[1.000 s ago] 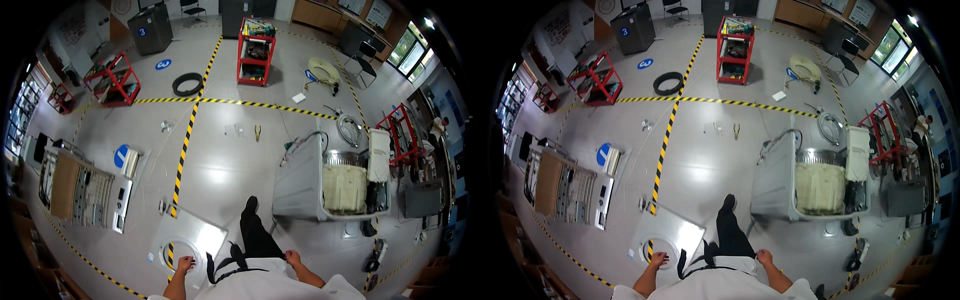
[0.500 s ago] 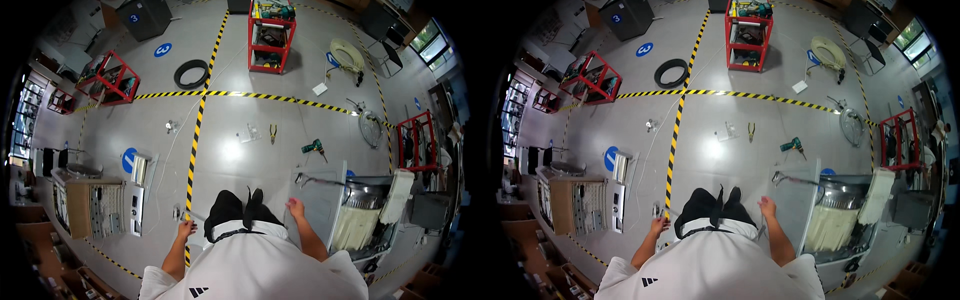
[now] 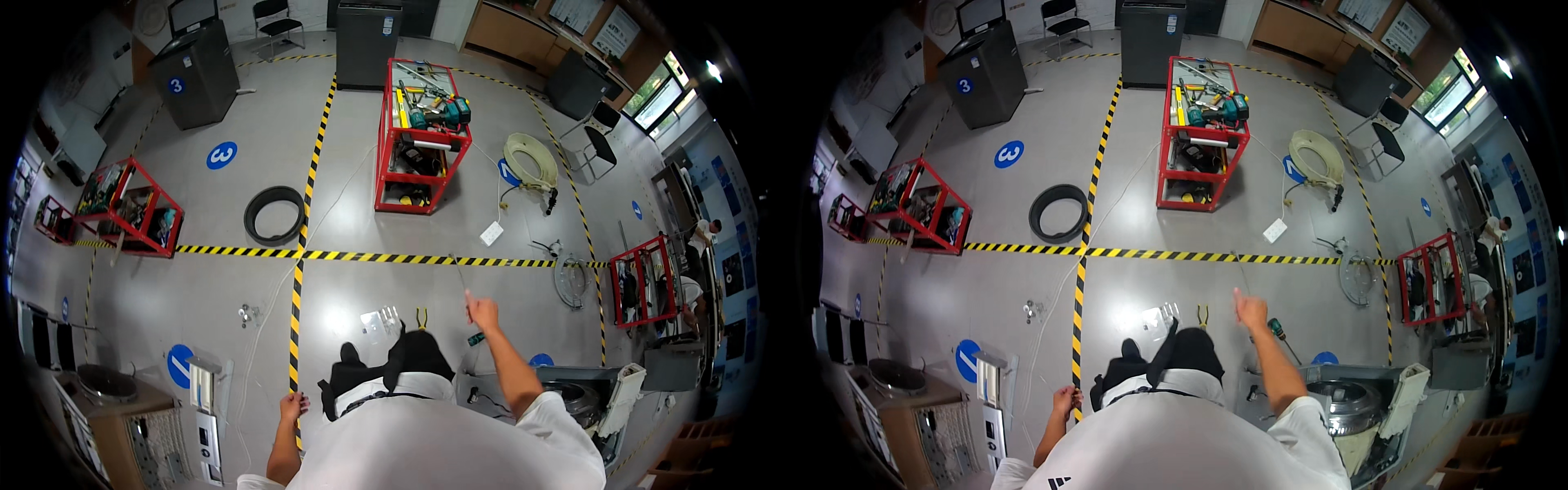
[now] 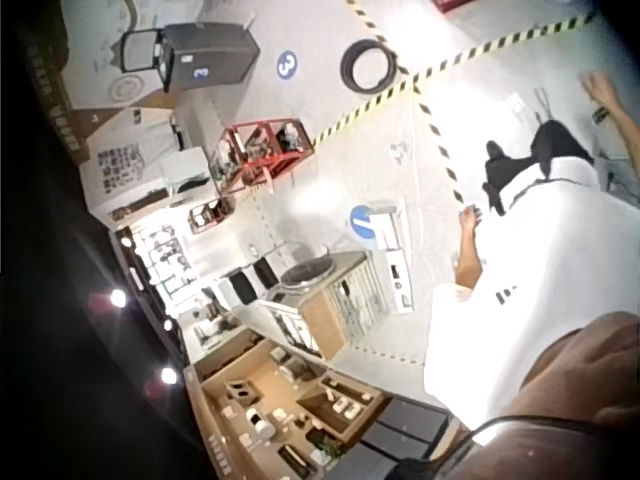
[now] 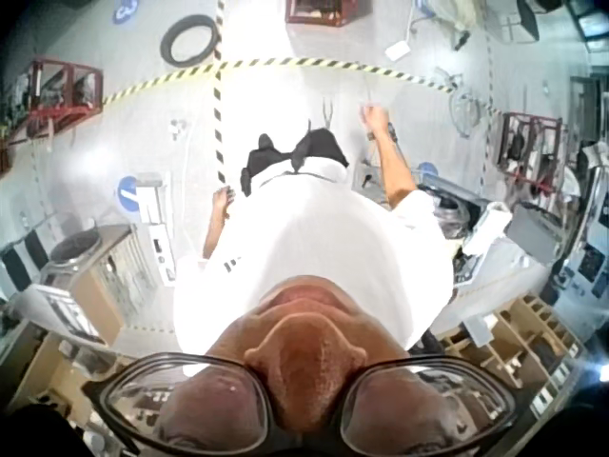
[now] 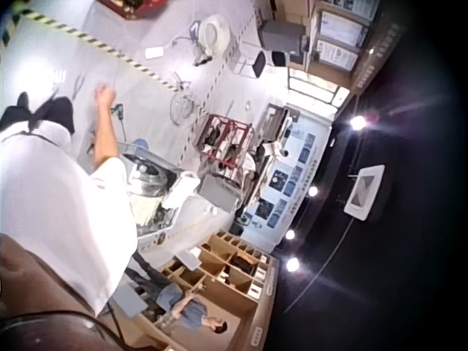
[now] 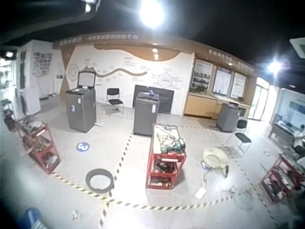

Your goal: The person removes a back panel from a washing machine by hand, unscrews a center bolt with an electric drill, and removes a rubber belt and a metal pulley wheel from the rear of the drum.

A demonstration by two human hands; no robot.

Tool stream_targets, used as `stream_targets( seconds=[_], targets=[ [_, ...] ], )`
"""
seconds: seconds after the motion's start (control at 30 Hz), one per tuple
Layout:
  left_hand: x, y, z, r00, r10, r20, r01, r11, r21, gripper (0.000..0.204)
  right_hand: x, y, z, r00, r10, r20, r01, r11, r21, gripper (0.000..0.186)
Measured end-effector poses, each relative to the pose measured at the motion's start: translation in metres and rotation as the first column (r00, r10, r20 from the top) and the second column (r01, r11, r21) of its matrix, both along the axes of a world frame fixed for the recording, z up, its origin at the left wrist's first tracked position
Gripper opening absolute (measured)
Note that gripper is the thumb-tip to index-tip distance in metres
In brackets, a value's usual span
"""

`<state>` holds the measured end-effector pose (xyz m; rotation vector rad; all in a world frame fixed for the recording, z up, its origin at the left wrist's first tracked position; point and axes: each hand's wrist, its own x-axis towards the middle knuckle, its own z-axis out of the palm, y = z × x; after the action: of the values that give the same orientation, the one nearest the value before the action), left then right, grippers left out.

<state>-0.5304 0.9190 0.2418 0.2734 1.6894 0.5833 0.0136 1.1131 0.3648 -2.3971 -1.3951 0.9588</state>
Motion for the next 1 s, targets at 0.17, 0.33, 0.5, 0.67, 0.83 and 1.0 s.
stream_targets(
  seconds=[0.17,0.33,0.5,0.67,0.83,1.0],
  targets=[
    [-0.014,0.112,0.044,0.984,0.176,-0.039,-0.164,0.963,0.215,0.024,0.03,0.166,-0.015,0.976,0.136,0.172,-0.191,0.911,0.366,0.037],
    [-0.002,0.101,0.016,0.919,0.38,-0.106,-0.37,0.923,0.103,0.022,0.05,0.371,-0.004,0.927,0.27,0.26,-0.352,0.866,0.356,0.05],
    [0.102,0.069,0.006,0.973,0.077,-0.219,-0.131,0.961,-0.244,0.021,0.086,0.595,-0.01,0.846,0.305,0.438,-0.501,0.735,0.457,0.058],
    [0.218,0.117,0.054,0.999,-0.023,0.032,0.032,0.956,-0.29,0.03,0.094,0.724,-0.038,0.689,0.401,0.604,-0.648,0.714,0.265,0.061],
    [0.251,0.183,0.077,0.964,0.261,0.048,-0.253,0.958,-0.137,0.036,0.111,0.781,-0.086,0.552,0.598,0.581,-0.72,0.693,-0.029,0.062],
    [0.282,0.301,0.131,0.85,0.51,-0.133,-0.525,0.84,-0.133,0.035,0.105,0.793,-0.077,0.499,0.662,0.559,-0.748,0.655,-0.108,0.055]
  ],
)
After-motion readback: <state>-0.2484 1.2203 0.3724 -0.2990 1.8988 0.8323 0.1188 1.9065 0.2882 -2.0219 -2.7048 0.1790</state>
